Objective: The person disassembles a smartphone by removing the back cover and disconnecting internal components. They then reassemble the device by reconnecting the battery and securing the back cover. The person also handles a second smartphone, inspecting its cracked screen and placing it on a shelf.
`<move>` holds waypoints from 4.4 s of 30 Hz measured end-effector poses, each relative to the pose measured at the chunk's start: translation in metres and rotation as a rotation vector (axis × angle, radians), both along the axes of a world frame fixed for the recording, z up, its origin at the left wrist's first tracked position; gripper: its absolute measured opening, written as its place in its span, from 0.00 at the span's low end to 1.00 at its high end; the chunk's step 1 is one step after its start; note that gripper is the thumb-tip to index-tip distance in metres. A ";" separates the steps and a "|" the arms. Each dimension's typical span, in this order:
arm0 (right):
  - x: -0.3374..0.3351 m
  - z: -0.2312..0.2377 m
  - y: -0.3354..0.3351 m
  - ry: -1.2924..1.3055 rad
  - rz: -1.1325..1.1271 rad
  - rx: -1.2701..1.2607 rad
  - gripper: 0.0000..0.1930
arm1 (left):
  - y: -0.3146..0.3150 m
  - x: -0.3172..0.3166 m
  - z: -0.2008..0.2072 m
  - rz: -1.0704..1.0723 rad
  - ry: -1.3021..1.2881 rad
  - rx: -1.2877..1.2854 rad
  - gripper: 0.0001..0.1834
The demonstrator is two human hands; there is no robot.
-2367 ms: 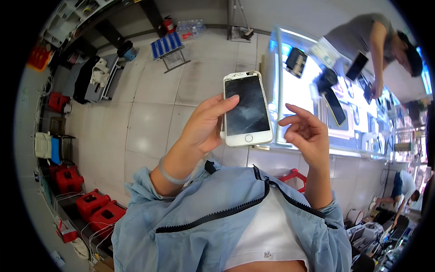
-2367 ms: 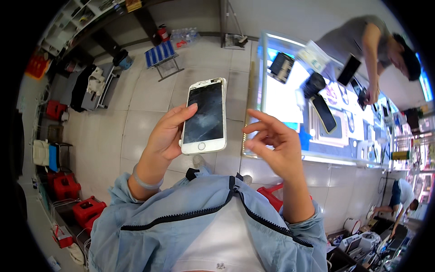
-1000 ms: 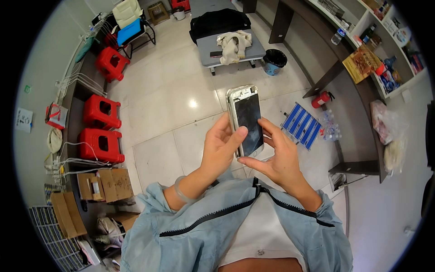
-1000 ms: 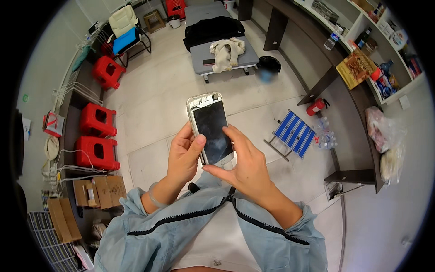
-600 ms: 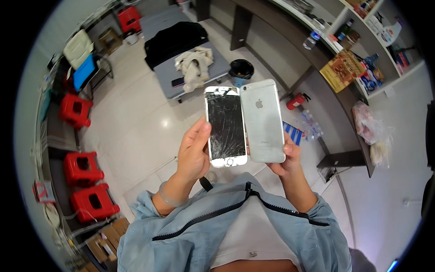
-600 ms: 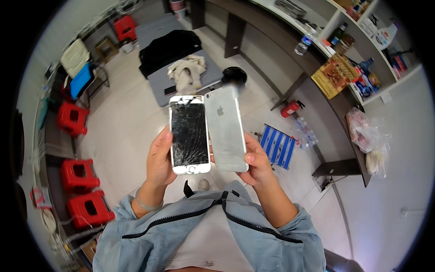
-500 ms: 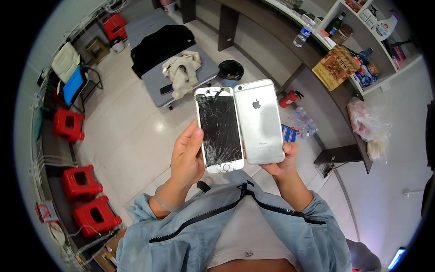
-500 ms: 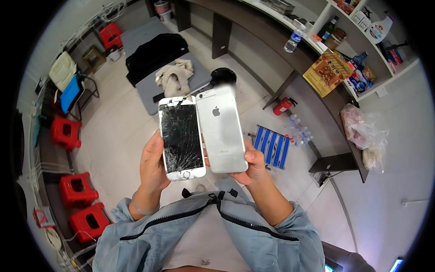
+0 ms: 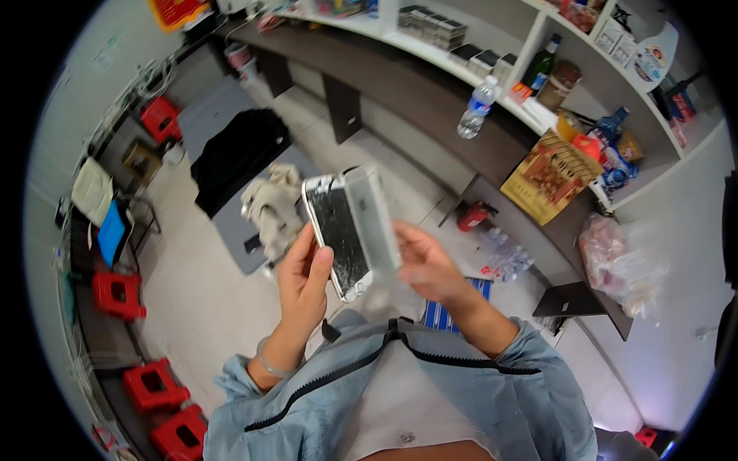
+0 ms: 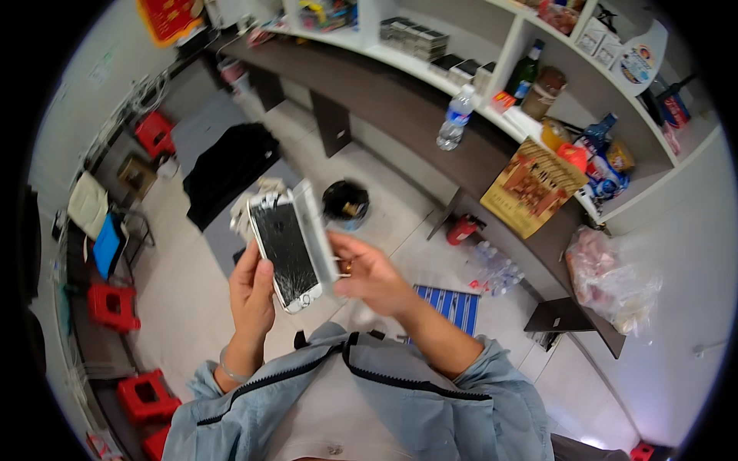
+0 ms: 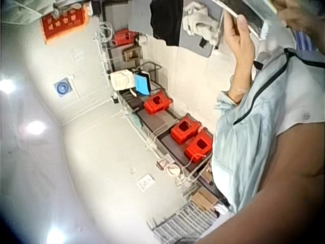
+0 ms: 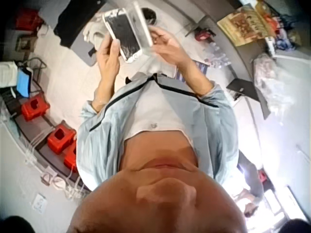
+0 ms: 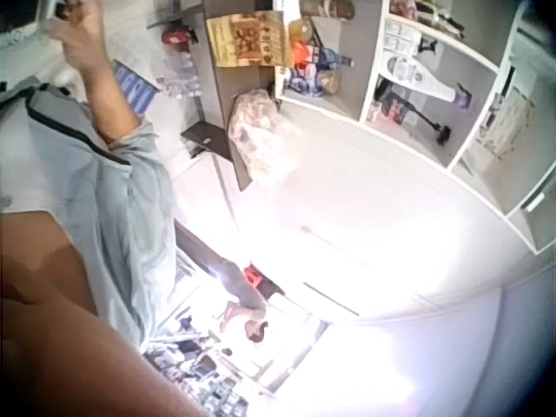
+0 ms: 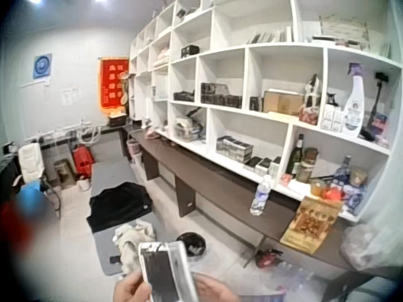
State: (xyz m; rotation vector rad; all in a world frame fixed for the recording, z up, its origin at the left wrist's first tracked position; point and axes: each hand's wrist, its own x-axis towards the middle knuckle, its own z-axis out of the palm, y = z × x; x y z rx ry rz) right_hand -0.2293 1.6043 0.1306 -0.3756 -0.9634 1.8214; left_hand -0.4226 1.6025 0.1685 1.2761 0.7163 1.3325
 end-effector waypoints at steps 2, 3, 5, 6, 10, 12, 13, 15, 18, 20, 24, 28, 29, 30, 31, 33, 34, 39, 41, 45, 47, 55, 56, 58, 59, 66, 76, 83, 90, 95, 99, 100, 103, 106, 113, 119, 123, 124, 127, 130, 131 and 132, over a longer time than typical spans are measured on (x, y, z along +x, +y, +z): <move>0.003 0.004 0.024 -0.197 -0.084 -0.005 0.37 | 0.031 0.016 -0.012 -0.018 0.057 -0.095 0.25; 0.004 0.005 0.035 -0.347 -0.188 0.035 0.37 | 0.049 0.024 -0.024 -0.050 0.112 -0.115 0.27; 0.011 0.002 0.060 -0.566 -0.310 0.064 0.38 | 0.081 0.043 -0.039 -0.128 0.080 -0.209 0.29; 0.015 -0.002 0.073 -0.630 -0.363 0.078 0.38 | 0.099 0.052 -0.044 -0.177 0.066 -0.194 0.30; 0.040 -0.013 0.125 -0.943 -0.589 0.190 0.37 | 0.175 0.081 -0.061 -0.387 -0.020 -0.255 0.30; 0.049 -0.016 0.153 -1.058 -0.710 0.236 0.37 | 0.216 0.098 -0.076 -0.458 -0.114 -0.279 0.29; 0.052 -0.016 0.169 -1.119 -0.738 0.223 0.36 | 0.237 0.106 -0.080 -0.489 -0.170 -0.301 0.28; 0.056 -0.008 0.200 -1.237 -0.797 0.209 0.36 | 0.276 0.112 -0.076 -0.517 -0.077 -0.313 0.26; 0.067 0.005 0.236 -1.359 -0.857 0.209 0.39 | 0.337 0.126 -0.071 -0.651 -0.125 -0.467 0.24; 0.071 0.010 0.258 -1.349 -0.863 0.130 0.40 | 0.370 0.137 -0.077 -0.657 -0.130 -0.444 0.23; 0.068 0.005 0.294 -1.347 -1.042 0.079 0.38 | 0.408 0.155 -0.078 -0.719 -0.128 -0.502 0.24; 0.080 0.001 0.327 -1.396 -1.063 0.062 0.35 | 0.426 0.167 -0.087 -0.713 -0.185 -0.441 0.26; 0.087 0.003 0.335 -1.415 -1.048 0.077 0.34 | 0.430 0.169 -0.083 -0.711 -0.196 -0.471 0.26; 0.097 0.002 0.343 -1.392 -1.066 0.135 0.31 | 0.434 0.171 -0.080 -0.707 -0.209 -0.500 0.26; 0.103 0.003 0.352 -1.391 -1.057 0.141 0.31 | 0.439 0.171 -0.077 -0.697 -0.214 -0.522 0.27; 0.113 0.007 0.369 -1.387 -1.037 0.156 0.29 | 0.454 0.162 -0.078 -0.732 -0.182 -0.527 0.28; 0.117 0.012 0.376 -1.385 -1.021 0.194 0.27 | 0.460 0.159 -0.081 -0.729 -0.193 -0.515 0.28; 0.156 0.036 0.415 -1.510 -0.966 0.293 0.25 | 0.484 0.119 -0.102 -0.601 -0.108 -0.552 0.26; 0.181 0.058 0.429 -1.546 -0.989 0.145 0.25 | 0.487 0.095 -0.122 -0.480 -0.066 -0.636 0.24; 0.273 0.060 0.465 -1.845 -1.206 -0.063 0.26 | 0.479 0.060 -0.149 -0.297 -0.023 -0.786 0.19; 0.307 0.052 0.479 -1.957 -1.312 -0.104 0.27 | 0.474 0.051 -0.159 -0.271 -0.059 -0.819 0.17; 0.334 0.036 0.506 -2.484 -0.916 -0.400 0.27 | 0.465 0.093 -0.148 -0.453 -0.136 -0.796 0.14; 0.337 0.037 0.509 -2.489 -0.889 -0.370 0.27 | 0.464 0.097 -0.145 -0.462 -0.118 -0.784 0.14; 0.343 0.039 0.515 -2.522 -0.808 -0.385 0.27 | 0.461 0.103 -0.136 -0.472 -0.091 -0.770 0.14; 0.345 0.042 0.518 -2.547 -0.752 -0.428 0.27 | 0.461 0.103 -0.136 -0.462 -0.062 -0.771 0.14; 0.348 0.034 0.509 -2.663 -1.016 -0.209 0.24 | 0.460 0.097 -0.141 -0.435 0.011 -0.766 0.13; 0.201 0.132 0.482 -2.295 -0.597 0.545 0.19 | 0.463 0.089 -0.145 -0.365 0.042 -0.765 0.14; 0.054 0.153 0.361 -2.426 -0.711 1.307 0.13 | 0.474 0.110 -0.124 -0.465 0.137 -0.692 0.16; 0.039 0.146 0.364 -2.125 -0.662 1.526 0.12 | 0.465 0.118 -0.123 -0.452 0.207 -0.732 0.15; 0.046 0.157 0.372 -1.914 -0.675 1.637 0.12 | 0.468 0.111 -0.119 -0.475 0.214 -0.720 0.15; 0.055 0.158 0.376 -1.832 -0.680 1.677 0.11 | 0.477 0.109 -0.129 -0.520 0.187 -0.704 0.15; 0.057 0.158 0.378 -1.822 -0.670 1.689 0.11 | 0.477 0.109 -0.130 -0.526 0.172 -0.699 0.16; 0.060 0.156 0.382 -1.779 -0.642 1.715 0.11 | 0.475 0.103 -0.128 -0.523 0.174 -0.710 0.16; 0.064 0.156 0.385 -1.733 -0.608 1.741 0.11 | 0.470 0.103 -0.122 -0.470 0.192 -0.727 0.15; 0.075 0.159 0.397 -1.605 -0.561 1.761 0.10 | 0.473 0.103 -0.126 -0.502 0.187 -0.696 0.15; 0.113 0.141 0.447 -1.408 -0.120 1.306 0.10 | 0.476 0.114 -0.094 -0.355 0.230 -1.018 0.15; 0.148 0.095 0.467 -1.954 0.233 0.660 0.06 | 0.480 0.108 -0.124 -0.496 0.163 -0.705 0.14; 0.159 0.086 0.471 -2.076 0.241 0.591 0.06 | 0.480 0.106 -0.123 -0.477 0.159 -0.706 0.15; 0.199 0.064 0.495 -2.161 -0.033 0.361 0.07 | 0.480 0.103 -0.123 -0.456 0.161 -0.704 0.15; 0.269 0.021 0.517 -2.314 -0.560 0.463 0.05 | 0.481 0.110 -0.122 -0.493 0.166 -0.696 0.15; 0.282 0.016 0.519 -2.329 -0.617 0.496 0.06 | 0.482 0.112 -0.122 -0.498 0.164 -0.694 0.15; 0.291 0.012 0.523 -2.339 -0.672 0.539 0.07 | 0.481 0.111 -0.121 -0.493 0.156 -0.692 0.15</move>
